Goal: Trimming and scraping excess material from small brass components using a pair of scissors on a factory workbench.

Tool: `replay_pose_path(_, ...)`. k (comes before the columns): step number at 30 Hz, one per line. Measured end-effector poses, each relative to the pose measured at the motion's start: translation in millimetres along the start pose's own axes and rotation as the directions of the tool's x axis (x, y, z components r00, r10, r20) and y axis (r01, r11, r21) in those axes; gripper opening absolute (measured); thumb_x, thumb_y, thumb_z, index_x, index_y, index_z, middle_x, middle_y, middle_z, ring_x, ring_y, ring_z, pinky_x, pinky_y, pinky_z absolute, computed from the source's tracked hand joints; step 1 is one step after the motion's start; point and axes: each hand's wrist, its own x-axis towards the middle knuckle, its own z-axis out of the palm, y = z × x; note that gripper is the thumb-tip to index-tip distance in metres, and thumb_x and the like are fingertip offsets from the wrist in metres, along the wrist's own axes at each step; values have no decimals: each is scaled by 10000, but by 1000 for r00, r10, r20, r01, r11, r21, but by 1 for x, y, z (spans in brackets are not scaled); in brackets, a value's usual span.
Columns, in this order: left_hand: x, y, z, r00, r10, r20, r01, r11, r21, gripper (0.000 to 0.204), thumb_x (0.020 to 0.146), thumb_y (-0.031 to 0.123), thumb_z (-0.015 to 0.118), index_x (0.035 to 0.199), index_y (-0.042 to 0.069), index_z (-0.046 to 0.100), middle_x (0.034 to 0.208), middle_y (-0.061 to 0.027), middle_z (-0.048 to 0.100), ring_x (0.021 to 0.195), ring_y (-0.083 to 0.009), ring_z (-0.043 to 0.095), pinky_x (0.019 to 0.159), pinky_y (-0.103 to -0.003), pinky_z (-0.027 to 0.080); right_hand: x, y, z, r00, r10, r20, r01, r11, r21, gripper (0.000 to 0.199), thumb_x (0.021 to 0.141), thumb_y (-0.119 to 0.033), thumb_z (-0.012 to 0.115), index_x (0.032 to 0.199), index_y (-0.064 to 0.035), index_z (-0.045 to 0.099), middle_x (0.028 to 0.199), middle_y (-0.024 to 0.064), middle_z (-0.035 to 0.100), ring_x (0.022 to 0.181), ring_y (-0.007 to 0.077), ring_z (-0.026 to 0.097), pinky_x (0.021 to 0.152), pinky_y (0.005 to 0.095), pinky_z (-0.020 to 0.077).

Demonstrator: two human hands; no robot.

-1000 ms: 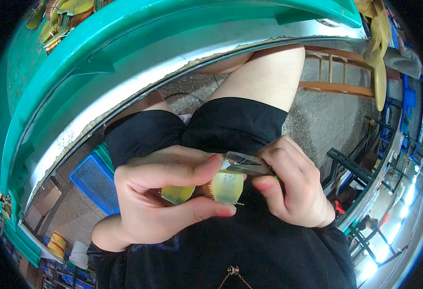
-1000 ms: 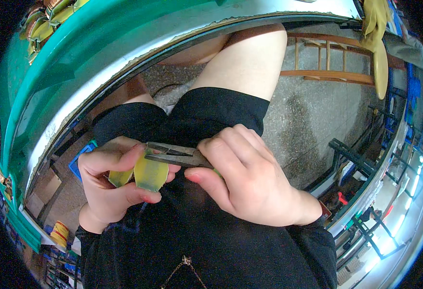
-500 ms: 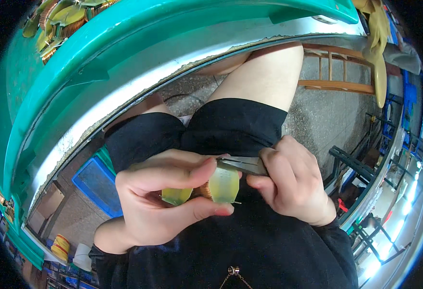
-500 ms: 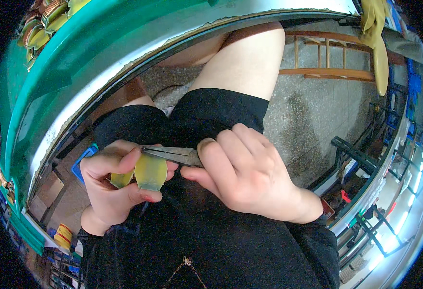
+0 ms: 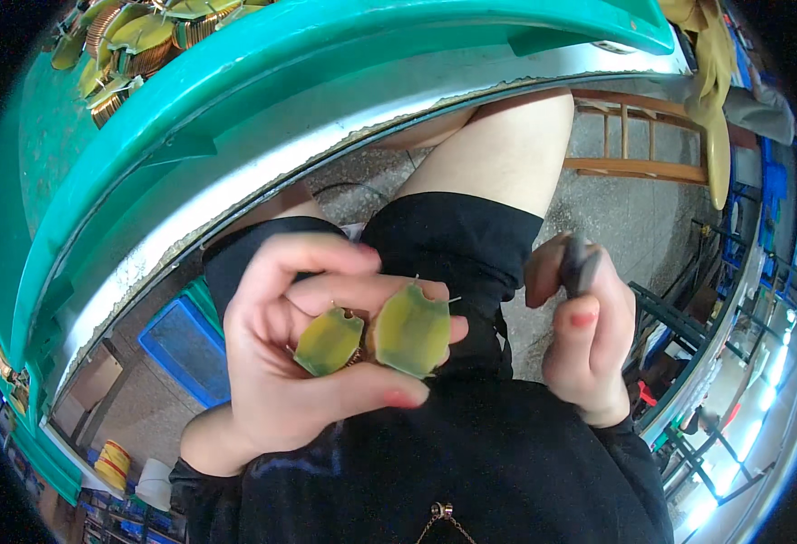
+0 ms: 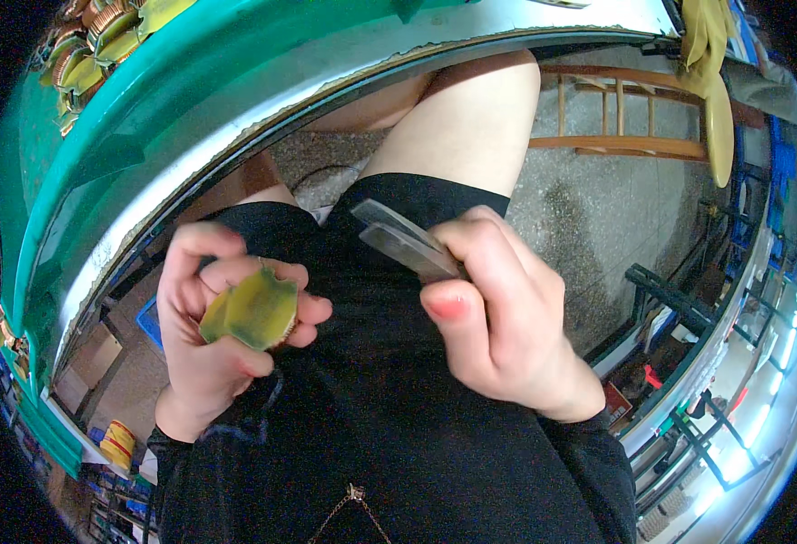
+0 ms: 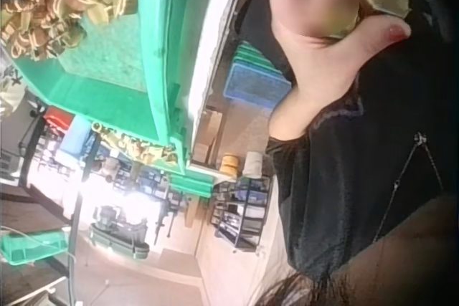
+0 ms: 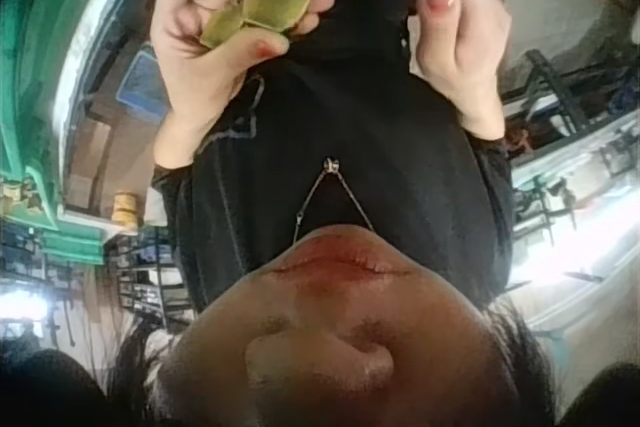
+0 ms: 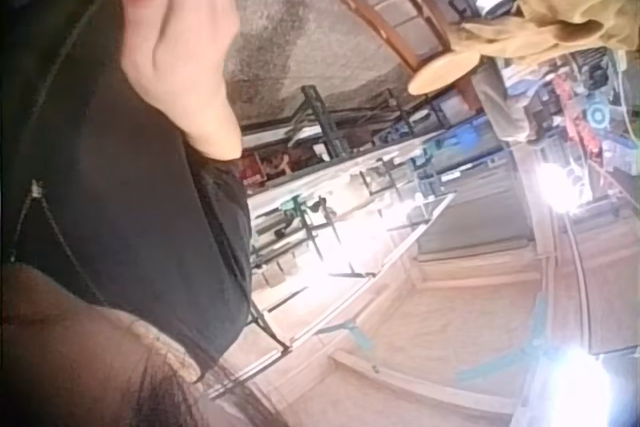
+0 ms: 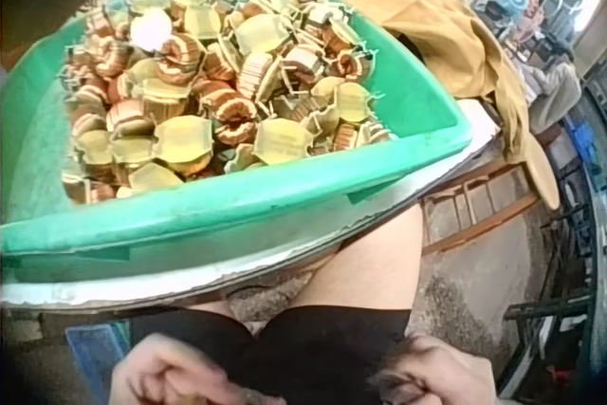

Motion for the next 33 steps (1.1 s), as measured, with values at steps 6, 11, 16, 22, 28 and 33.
replay_pose_path(6,6,-2,-9,977,-133,165,178,940,-292,396,756,-5,676,1103,-48,491,1044,-255,593,853,-351,646,708,-341,567,2,7,1,998,54,9,-55,987,148,242,829,-226,602,900,-3,543,800,93,506,698,241,476,681,307,408)
replay_pose_path(11,6,-4,-11,951,-215,221,285,885,-367,359,848,48,607,1161,-74,479,1069,-251,581,894,-354,639,760,-348,564,4,6,5,999,40,2,-39,976,214,247,827,-234,603,899,-5,543,824,90,511,725,236,481,708,308,404)
replay_pose_path(16,6,-5,-15,946,-232,226,302,881,-363,377,877,84,584,1193,-79,462,1076,-258,571,890,-362,638,763,-352,564,5,6,8,1000,22,-19,-18,977,210,249,825,-244,605,892,-11,547,828,87,510,726,230,479,707,307,402)
replay_pose_path(22,5,-6,-14,945,-235,226,305,880,-363,376,878,87,585,1192,-76,458,1082,-262,561,890,-375,634,763,-361,565,3,5,12,999,-3,-39,9,988,153,255,822,-258,609,887,-18,555,827,84,505,717,226,470,703,305,399)
replay_pose_path(28,6,-6,-16,942,-249,225,318,879,-356,365,884,96,581,1185,-69,456,1085,-269,555,894,-379,631,771,-364,563,4,4,13,998,-19,-66,24,997,67,257,819,-263,610,886,-20,557,825,79,501,711,222,461,699,302,396)
replay_pose_path(33,6,-8,-14,949,-252,190,309,868,-388,353,887,99,579,1176,-62,456,1073,-270,556,895,-378,631,774,-362,561,6,4,13,997,-42,-57,47,995,88,249,817,-255,612,886,-23,558,815,80,493,697,222,454,685,298,397)
